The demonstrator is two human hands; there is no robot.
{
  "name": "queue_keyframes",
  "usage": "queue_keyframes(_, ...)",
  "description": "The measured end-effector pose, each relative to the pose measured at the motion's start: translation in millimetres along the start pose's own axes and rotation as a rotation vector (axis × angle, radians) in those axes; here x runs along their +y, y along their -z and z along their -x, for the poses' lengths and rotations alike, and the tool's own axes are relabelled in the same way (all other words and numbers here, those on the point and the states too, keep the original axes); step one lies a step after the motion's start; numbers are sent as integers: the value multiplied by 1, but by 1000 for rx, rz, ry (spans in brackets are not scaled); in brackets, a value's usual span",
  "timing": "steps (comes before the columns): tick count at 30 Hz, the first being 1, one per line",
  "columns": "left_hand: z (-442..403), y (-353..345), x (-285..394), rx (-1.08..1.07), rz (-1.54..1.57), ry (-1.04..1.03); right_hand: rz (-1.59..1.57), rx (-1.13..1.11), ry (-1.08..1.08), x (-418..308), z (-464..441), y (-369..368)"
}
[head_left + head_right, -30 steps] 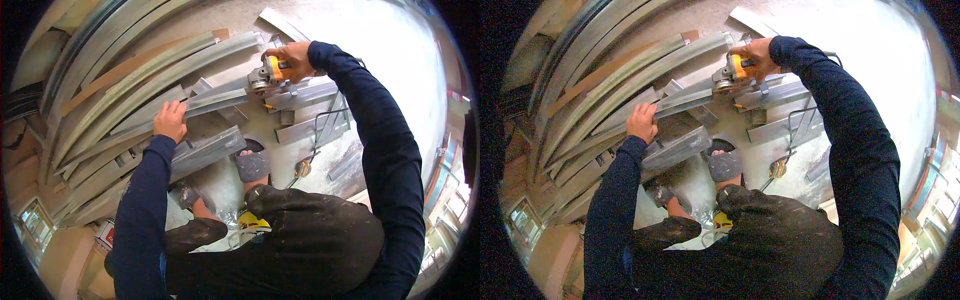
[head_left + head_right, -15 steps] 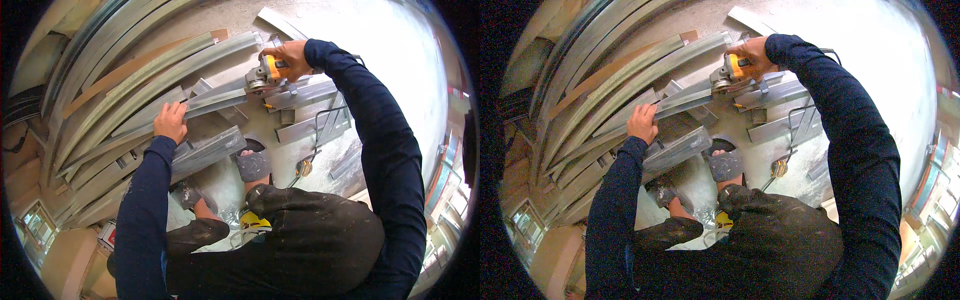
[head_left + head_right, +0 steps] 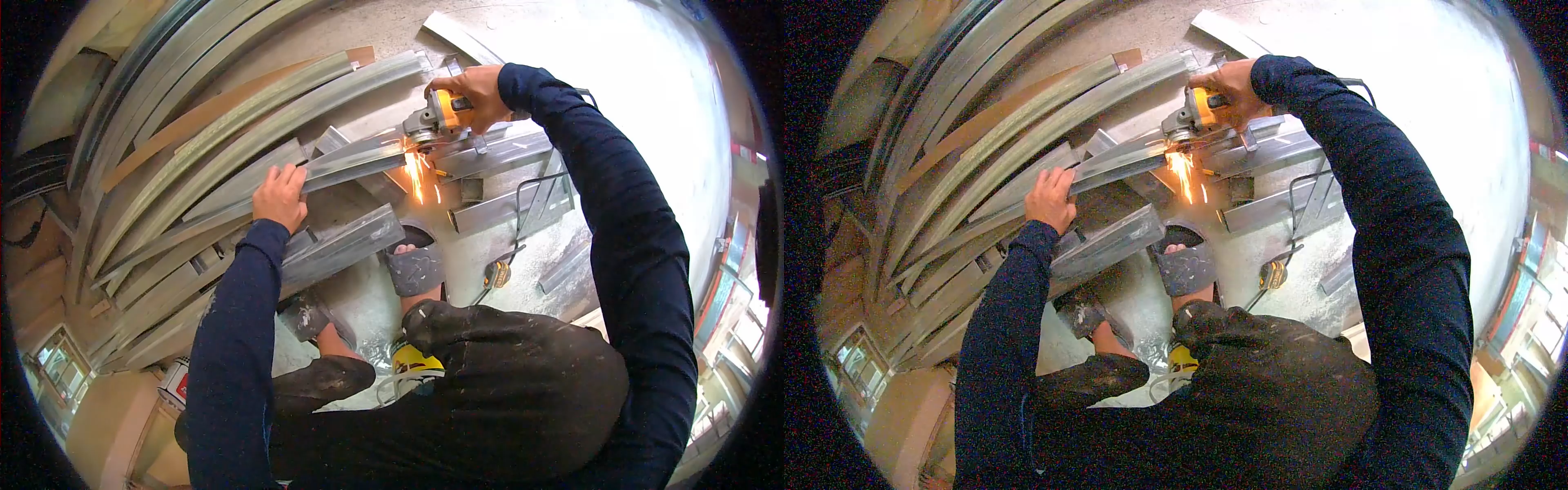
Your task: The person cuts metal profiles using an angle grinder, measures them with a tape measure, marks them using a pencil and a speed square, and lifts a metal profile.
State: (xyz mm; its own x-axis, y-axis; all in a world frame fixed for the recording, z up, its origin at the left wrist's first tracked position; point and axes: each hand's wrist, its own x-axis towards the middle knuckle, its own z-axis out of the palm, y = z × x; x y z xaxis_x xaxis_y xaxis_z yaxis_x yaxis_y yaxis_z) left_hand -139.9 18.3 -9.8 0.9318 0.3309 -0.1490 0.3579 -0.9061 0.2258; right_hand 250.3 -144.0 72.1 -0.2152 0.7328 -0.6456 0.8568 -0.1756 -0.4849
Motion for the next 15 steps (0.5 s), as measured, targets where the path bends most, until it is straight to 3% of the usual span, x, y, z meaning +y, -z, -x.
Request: queue_keyframes(15, -2, 5, 3, 41, 15, -23, 36, -10, -48, -1, -4, 0)
